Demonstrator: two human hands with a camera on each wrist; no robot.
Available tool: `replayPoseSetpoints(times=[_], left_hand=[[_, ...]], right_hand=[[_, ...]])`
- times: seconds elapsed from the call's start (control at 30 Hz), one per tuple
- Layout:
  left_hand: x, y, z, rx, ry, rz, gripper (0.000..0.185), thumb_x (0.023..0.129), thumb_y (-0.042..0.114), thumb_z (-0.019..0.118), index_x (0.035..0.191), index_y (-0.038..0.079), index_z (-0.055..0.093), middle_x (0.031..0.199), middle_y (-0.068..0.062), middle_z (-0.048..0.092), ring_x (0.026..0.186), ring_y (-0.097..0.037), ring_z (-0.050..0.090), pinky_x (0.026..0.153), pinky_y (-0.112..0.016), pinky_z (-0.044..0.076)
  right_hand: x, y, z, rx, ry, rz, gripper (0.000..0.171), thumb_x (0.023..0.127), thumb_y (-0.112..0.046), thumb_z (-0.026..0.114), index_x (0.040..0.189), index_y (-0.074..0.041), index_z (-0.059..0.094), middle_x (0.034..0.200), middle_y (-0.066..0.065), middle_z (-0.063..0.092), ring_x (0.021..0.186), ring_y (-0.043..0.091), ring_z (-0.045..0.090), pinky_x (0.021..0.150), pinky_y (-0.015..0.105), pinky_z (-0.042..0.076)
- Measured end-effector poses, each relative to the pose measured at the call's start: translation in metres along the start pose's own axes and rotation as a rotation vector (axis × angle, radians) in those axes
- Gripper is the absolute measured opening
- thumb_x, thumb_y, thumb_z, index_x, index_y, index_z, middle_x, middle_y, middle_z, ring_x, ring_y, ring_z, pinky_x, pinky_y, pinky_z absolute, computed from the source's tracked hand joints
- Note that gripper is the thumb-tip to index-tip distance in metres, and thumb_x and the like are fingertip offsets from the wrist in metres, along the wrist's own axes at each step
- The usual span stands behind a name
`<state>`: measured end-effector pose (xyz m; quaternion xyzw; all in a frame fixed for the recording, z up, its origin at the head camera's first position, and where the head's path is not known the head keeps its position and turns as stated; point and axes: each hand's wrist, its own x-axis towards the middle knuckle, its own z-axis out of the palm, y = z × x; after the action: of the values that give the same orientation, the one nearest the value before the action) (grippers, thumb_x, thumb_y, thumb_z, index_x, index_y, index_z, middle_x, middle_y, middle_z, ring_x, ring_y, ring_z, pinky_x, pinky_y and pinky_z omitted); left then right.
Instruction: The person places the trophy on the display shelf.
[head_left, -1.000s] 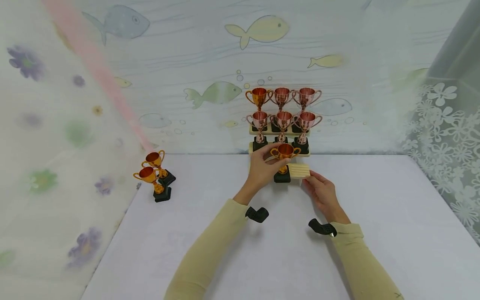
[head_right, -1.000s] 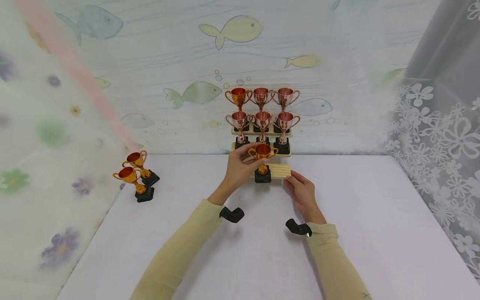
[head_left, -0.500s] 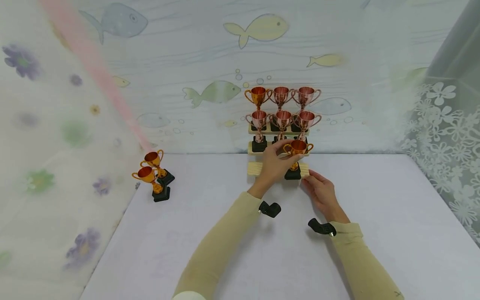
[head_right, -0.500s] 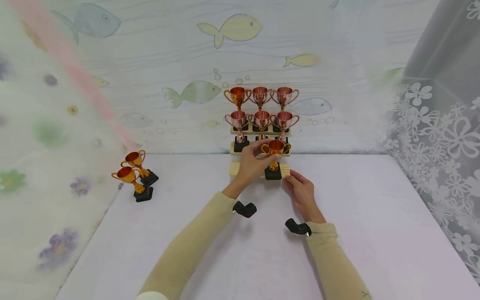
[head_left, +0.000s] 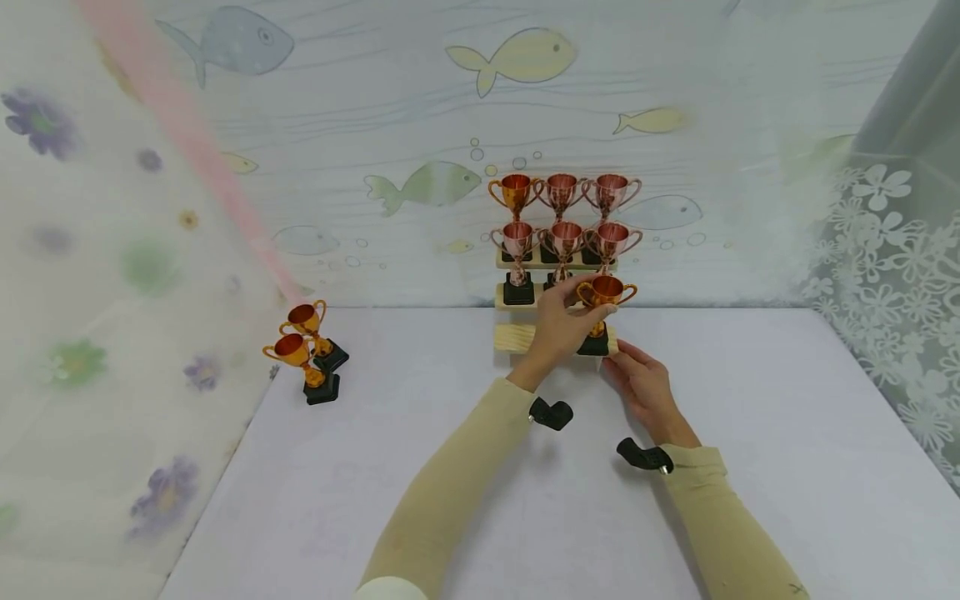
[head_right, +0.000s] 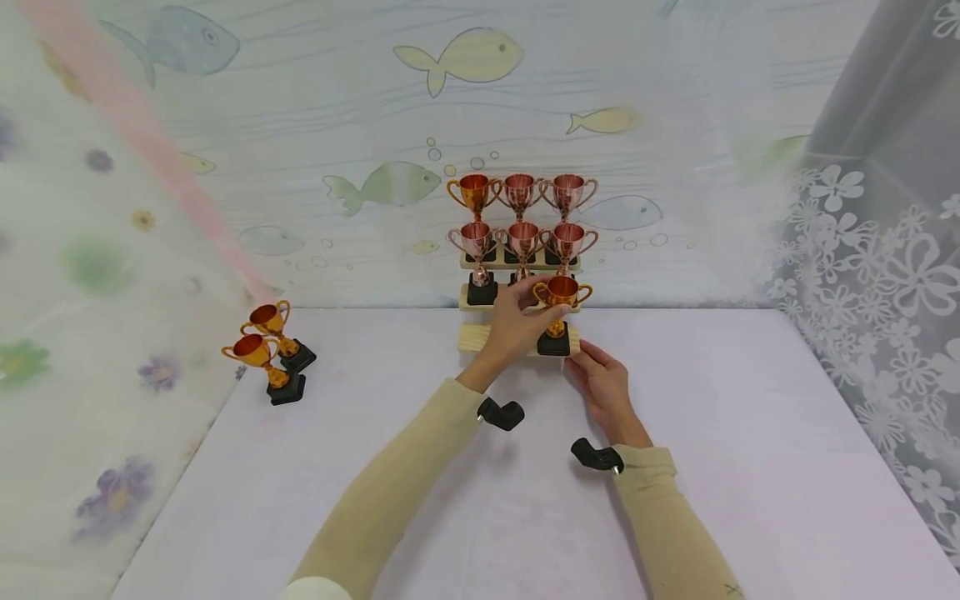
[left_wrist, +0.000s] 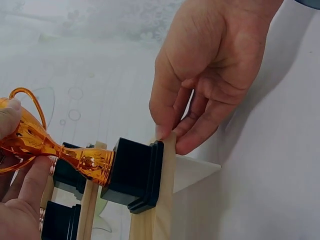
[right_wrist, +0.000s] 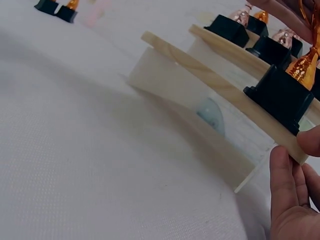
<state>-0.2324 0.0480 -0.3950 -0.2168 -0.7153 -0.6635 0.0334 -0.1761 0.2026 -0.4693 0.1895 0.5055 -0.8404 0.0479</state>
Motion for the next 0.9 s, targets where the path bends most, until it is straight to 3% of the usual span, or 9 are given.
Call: replayPoseSetpoints(times=[0.63, 0.9], left_hand=[[0.004, -0.001, 0.001, -0.092, -0.016, -0.009, 0.055, 0.086, -0.001, 0.079, 0.137, -0.002, 0.059, 0.129, -0.018, 0.064, 0.113, -0.024, 0.068, 0.091, -0.026, 0.059], [-0.007, -0.004, -0.006, -0.052, -0.022, -0.069, 0.069, 0.084, 0.0, 0.081, 0.146, -0.001, 0.05, 0.133, -0.019, 0.061, 0.122, -0.031, 0.062, 0.101, -0.034, 0.056]], right_hand=[[0.002, 0.002, -0.001, 0.015, -0.007, -0.005, 0.061, 0.103, -0.003, 0.057, 0.156, 0.005, 0.03, 0.102, -0.01, 0.068, 0.096, 0.003, 0.067, 0.09, 0.016, 0.056], [-0.002, 0.0, 0.0, 0.05, 0.01, 0.004, 0.05, 0.102, -0.002, 0.056, 0.149, 0.003, 0.041, 0.098, -0.01, 0.071, 0.092, 0.003, 0.068, 0.088, 0.016, 0.056]])
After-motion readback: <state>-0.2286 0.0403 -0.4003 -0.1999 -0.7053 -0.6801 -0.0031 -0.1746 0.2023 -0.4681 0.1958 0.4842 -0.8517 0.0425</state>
